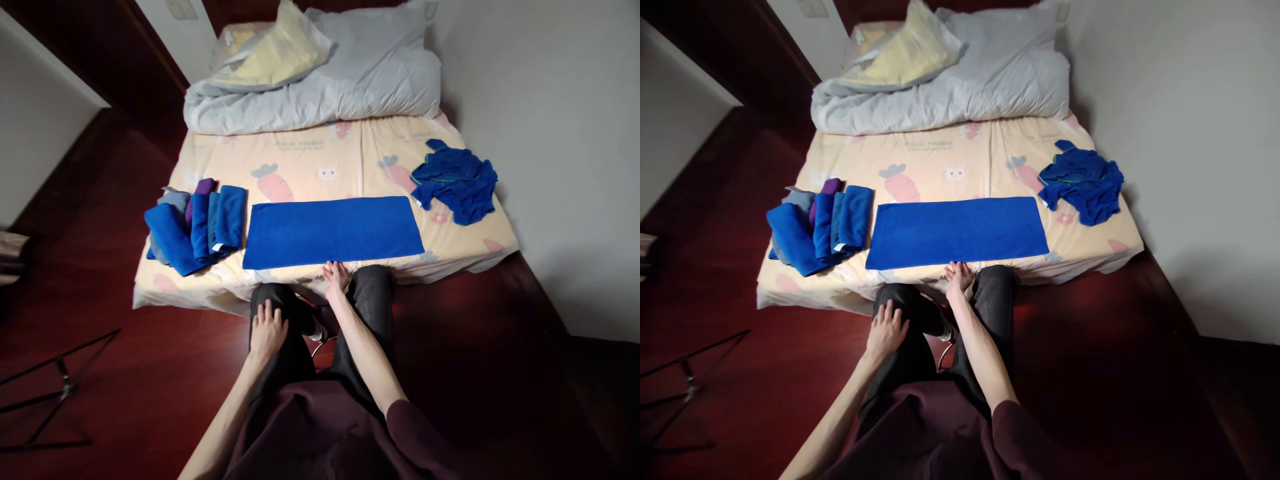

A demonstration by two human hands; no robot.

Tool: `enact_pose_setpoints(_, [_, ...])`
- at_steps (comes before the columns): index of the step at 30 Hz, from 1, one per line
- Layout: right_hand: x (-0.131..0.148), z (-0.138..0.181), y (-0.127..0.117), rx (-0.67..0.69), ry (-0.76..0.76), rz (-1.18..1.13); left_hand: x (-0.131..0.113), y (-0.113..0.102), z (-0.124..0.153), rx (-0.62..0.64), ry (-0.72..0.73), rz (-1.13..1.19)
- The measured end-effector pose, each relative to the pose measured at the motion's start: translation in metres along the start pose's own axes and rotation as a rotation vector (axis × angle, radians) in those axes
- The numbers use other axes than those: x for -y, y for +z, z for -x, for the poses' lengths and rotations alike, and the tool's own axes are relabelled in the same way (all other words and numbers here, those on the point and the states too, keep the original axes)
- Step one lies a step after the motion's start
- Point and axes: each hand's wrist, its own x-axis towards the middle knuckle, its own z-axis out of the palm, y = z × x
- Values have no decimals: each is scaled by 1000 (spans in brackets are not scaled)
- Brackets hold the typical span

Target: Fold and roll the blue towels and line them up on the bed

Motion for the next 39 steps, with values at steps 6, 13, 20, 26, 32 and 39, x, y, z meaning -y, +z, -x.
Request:
enact_pose_setpoints(6, [-4, -3, 1, -20, -25, 11, -90, -32, 43, 457, 646, 120])
enact_pose_setpoints(13, [-8, -8, -2, -31, -28, 63, -112, -122, -49, 418, 1068, 554])
enact_pose_setpoints(20, [-11, -8, 10, -140, -1, 61, -124, -174, -324, 71, 535, 315])
enact_pose_setpoints(26, [-6, -8, 20, -172, 55, -14, -141, -161, -433, 61, 324, 73])
enact_pose_setpoints(32, [-6, -6, 9, -167, 90, 5, -146, -151, -465, 24, 355, 166])
enact_pose_setpoints(39, [-8, -4, 9, -179, 107, 27, -156, -155, -460, 76, 273, 201])
